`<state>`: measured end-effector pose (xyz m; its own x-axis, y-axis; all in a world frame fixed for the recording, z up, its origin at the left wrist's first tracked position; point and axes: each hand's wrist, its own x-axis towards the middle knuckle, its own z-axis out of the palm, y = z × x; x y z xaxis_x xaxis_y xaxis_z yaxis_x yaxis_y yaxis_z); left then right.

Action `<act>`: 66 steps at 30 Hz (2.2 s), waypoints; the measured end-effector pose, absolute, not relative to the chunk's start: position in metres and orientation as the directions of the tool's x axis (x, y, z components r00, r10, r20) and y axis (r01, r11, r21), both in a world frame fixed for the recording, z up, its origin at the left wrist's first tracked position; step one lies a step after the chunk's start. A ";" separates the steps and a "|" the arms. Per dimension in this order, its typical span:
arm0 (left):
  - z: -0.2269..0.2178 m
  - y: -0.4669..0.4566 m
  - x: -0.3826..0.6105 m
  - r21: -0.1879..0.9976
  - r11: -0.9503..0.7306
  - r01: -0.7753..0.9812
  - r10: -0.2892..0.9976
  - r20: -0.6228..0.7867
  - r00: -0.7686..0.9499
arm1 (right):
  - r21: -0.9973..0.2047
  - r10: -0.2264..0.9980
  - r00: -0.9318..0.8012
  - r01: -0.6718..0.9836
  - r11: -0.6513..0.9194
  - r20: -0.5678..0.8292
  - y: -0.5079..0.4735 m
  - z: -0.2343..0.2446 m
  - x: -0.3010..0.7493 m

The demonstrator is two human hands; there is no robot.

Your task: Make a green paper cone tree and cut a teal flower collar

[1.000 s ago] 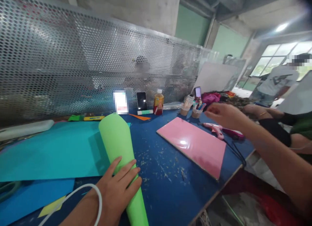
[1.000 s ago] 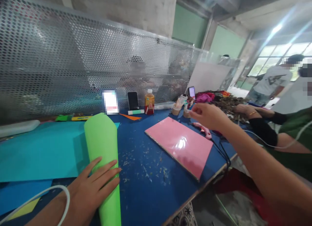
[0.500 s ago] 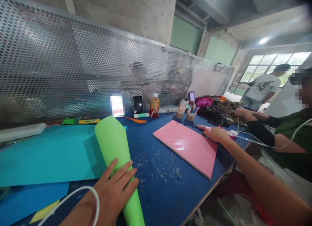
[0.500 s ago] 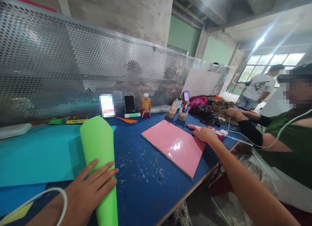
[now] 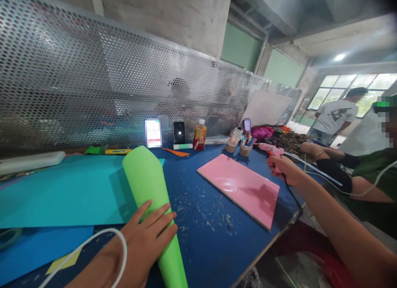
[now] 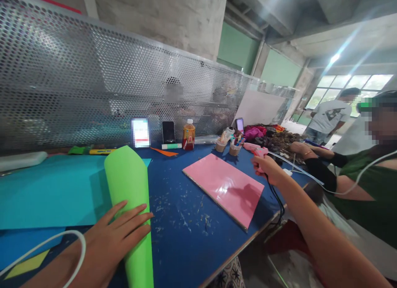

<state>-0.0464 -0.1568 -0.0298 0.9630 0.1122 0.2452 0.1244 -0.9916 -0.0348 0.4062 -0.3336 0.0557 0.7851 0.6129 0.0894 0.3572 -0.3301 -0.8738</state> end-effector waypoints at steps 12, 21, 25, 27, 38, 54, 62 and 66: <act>0.009 -0.165 -0.062 0.115 -0.974 0.198 0.214 0.160 0.964 | -0.870 0.999 -0.037 0.493 -0.009 -0.032 -0.268 0.092 0.288; 0.011 -0.166 -0.069 0.171 -0.961 0.218 0.250 0.194 0.949 | -0.731 0.982 -0.148 0.682 0.018 -0.114 -0.198 0.051 0.260; 0.007 -0.168 -0.071 0.165 -0.959 0.230 0.264 0.225 0.938 | -0.762 0.979 -0.204 0.632 0.143 0.014 -0.195 0.028 0.259; 0.008 -0.168 -0.072 0.162 -0.959 0.231 0.263 0.221 0.939 | -0.772 0.947 -0.305 0.576 0.268 0.102 -0.195 0.023 0.254; 0.014 -0.168 -0.070 0.189 -0.960 0.208 0.245 0.197 0.949 | -0.693 0.975 -0.157 0.686 0.222 0.157 -0.185 -0.003 0.233; 0.017 -0.170 -0.070 0.195 -0.957 0.213 0.253 0.210 0.944 | -0.629 0.964 -0.186 0.730 0.265 0.190 -0.183 -0.009 0.228; 0.014 -0.169 -0.071 0.213 -0.954 0.213 0.259 0.218 0.941 | -0.638 0.957 -0.205 0.714 0.289 0.204 -0.187 -0.006 0.229; 0.014 -0.169 -0.070 0.226 -0.951 0.210 0.260 0.223 0.940 | -0.630 0.969 -0.179 0.737 0.246 0.168 -0.189 -0.006 0.232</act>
<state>-0.0700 -0.1691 0.0143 0.9396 0.2600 0.2226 0.2097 -0.9513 0.2259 0.2319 -0.1890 -0.0057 -0.1793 0.9693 0.1682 0.7367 0.2456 -0.6300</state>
